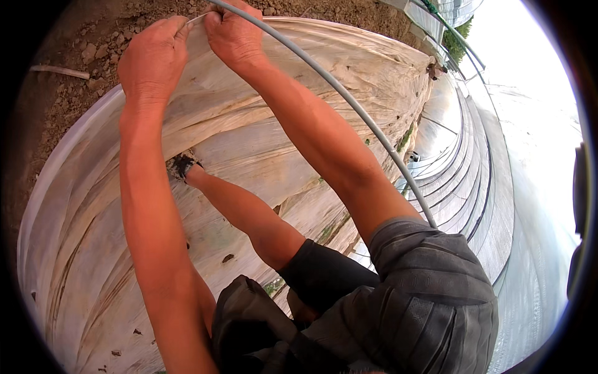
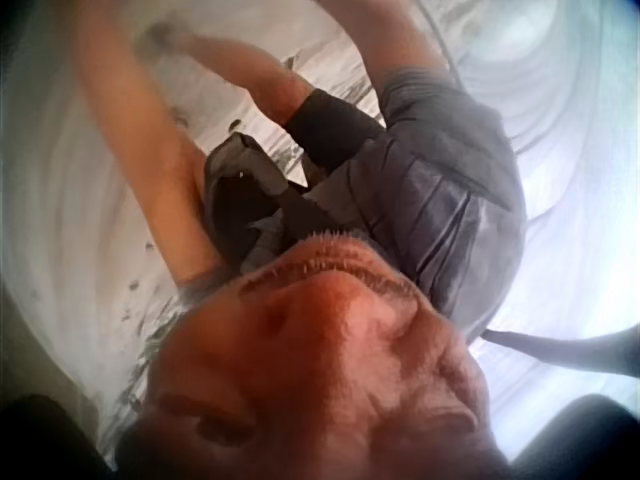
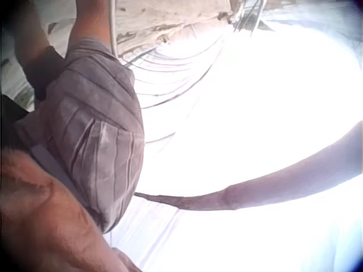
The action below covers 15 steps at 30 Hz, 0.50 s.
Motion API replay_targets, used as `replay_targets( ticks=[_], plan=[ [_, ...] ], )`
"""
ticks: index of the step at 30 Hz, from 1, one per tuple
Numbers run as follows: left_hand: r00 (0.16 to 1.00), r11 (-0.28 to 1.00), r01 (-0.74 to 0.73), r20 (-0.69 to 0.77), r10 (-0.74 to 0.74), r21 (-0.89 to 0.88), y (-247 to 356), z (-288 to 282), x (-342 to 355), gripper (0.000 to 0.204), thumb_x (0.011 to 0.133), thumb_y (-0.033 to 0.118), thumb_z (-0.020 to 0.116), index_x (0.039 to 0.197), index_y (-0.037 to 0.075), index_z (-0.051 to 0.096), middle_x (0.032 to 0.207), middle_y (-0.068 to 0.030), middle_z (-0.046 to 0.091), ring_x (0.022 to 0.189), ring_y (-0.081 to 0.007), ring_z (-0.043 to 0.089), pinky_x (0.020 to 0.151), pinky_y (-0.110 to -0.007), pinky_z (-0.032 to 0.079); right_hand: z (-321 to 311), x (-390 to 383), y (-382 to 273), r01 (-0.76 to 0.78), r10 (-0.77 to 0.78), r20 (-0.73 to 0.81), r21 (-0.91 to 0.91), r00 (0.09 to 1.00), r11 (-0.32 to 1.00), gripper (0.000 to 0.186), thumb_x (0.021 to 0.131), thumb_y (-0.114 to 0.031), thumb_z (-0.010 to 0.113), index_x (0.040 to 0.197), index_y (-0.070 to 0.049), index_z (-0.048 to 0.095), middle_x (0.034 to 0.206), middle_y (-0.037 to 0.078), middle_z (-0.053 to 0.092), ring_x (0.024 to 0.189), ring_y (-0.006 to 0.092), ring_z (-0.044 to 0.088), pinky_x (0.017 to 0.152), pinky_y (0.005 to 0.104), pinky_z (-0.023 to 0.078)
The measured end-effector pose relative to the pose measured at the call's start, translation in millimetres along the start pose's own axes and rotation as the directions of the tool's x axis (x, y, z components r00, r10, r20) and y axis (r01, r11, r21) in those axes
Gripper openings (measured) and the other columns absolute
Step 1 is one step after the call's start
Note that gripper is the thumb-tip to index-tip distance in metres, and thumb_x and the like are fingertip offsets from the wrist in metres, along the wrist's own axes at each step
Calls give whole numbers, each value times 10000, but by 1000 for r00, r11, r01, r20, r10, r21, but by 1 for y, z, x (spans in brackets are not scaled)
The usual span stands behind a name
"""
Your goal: The person is repairing a damaged greenhouse cover. They lift the plastic sheet, align it with the metal frame, and secure it using ties or clips. The person moves along the length of the greenhouse, repeating the process for multiple sections.
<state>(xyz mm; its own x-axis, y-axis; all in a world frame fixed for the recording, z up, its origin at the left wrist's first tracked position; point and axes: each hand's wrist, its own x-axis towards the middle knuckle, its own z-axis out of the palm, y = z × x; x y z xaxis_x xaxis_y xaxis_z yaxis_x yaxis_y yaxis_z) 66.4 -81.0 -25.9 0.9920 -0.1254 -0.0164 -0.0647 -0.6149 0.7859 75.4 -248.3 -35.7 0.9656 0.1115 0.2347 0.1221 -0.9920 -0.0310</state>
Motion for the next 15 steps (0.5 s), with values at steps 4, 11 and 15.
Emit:
replay_targets(
  ticks=[4, 11, 15],
  plan=[
    [996, 999, 42, 77, -43, 14, -10, -5, -3, 255, 935, 362, 588, 1075, 185, 708, 1027, -47, 695, 922, -308, 645, 763, -388, 518, -8, -14, -2, -116, 115, 12, 119, 993, 986, 101, 781, -213, 706, 807, -117, 690, 879, 80, 663, 860, 290, 595, 822, 433, 397],
    [981, 985, 1, 192, -35, 174, -7, -4, -6, 265, 943, 296, 572, 1160, 181, 670, 1130, -53, 673, 1005, -311, 626, 813, -406, 510, -10, -13, -7, -194, 176, 100, 214, 979, 957, 191, 803, -222, 600, 718, -61, 656, 671, 168, 614, 659, 390, 600, 618, 482, 481],
    [997, 994, -39, 75, 32, 101, -1, 18, -1, 251, 947, 258, 556, 1155, 160, 658, 1108, -113, 668, 1015, -343, 617, 821, -427, 503, -7, -6, -19, -224, 194, 144, 233, 970, 946, 200, 791, -218, 603, 685, -54, 643, 647, 170, 607, 655, 393, 600, 614, 495, 480]
  ],
)
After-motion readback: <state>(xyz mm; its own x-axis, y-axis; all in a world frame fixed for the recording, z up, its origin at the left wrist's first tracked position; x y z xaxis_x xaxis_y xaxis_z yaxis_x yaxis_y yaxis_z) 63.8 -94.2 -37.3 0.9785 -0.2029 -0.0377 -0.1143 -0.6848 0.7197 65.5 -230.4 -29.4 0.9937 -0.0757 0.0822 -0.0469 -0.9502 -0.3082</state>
